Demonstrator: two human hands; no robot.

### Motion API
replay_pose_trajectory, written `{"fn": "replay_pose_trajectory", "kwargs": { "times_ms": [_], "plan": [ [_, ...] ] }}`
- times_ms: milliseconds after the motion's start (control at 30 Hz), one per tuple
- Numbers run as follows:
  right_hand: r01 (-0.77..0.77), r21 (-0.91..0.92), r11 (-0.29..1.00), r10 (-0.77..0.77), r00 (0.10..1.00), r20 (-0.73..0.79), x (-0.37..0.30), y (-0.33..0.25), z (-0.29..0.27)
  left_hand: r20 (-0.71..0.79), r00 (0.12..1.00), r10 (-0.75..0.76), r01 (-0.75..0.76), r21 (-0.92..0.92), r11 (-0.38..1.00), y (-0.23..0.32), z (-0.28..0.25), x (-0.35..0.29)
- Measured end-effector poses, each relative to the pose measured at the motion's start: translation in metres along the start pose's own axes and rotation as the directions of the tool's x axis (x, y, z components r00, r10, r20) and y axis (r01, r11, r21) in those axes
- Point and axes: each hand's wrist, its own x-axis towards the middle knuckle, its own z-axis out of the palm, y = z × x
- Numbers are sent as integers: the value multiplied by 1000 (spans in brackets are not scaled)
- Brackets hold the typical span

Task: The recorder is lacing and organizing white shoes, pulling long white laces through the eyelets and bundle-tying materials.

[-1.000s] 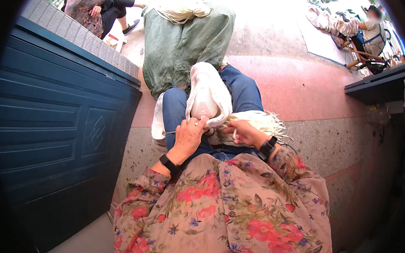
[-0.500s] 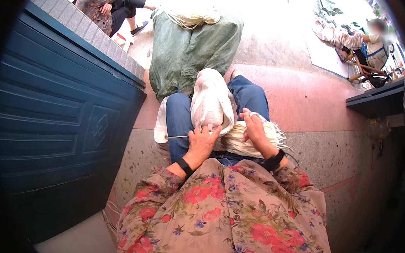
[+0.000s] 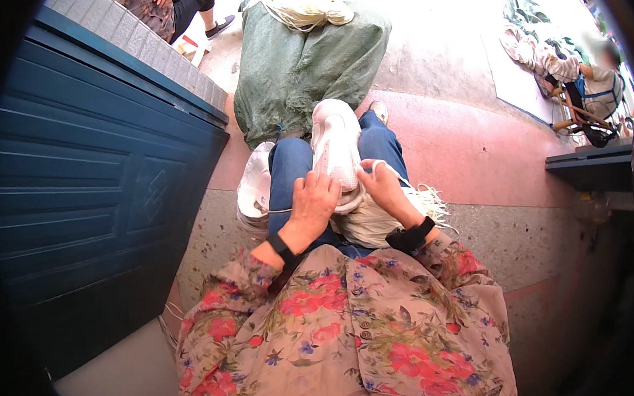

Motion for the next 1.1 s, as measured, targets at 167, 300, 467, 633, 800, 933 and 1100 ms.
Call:
{"fn": "replay_pose_trajectory", "kwargs": {
  "times_ms": [167, 300, 467, 633, 800, 933, 1100],
  "plan": [
    [-94, 253, 963, 88, 996, 33, 24, -20, -41, -64, 980, 188, -181, 96, 979, -3, 13, 20],
    [8, 248, 969, -32, 995, 94, 19, -55, -60, -5, 964, 267, -267, -8, 964, -7, 17, 23],
    [348, -210, 914, -227, 866, 445, -9, -30, -33, 5, 993, 122, -108, -423, 899, -19, 5, 16],
    [405, -175, 897, -186, 706, 683, -30, -43, -3, 696, 716, 42, 668, -668, -328, -14, -22, 27],
    [-88, 351, 932, -147, 795, 589, -17, -19, -10, 627, 779, 20, 598, -733, -324, -15, -31, 37],
    [-432, 902, 27, 46, 901, 430, 28, -20, -52, 718, 694, 52, 714, -677, -179, -12, -36, 32],
    [-282, 953, 108, -44, 957, 288, 61, -37, -93, 618, 785, 47, 615, -766, -186, -7, -27, 43]
  ]
}}
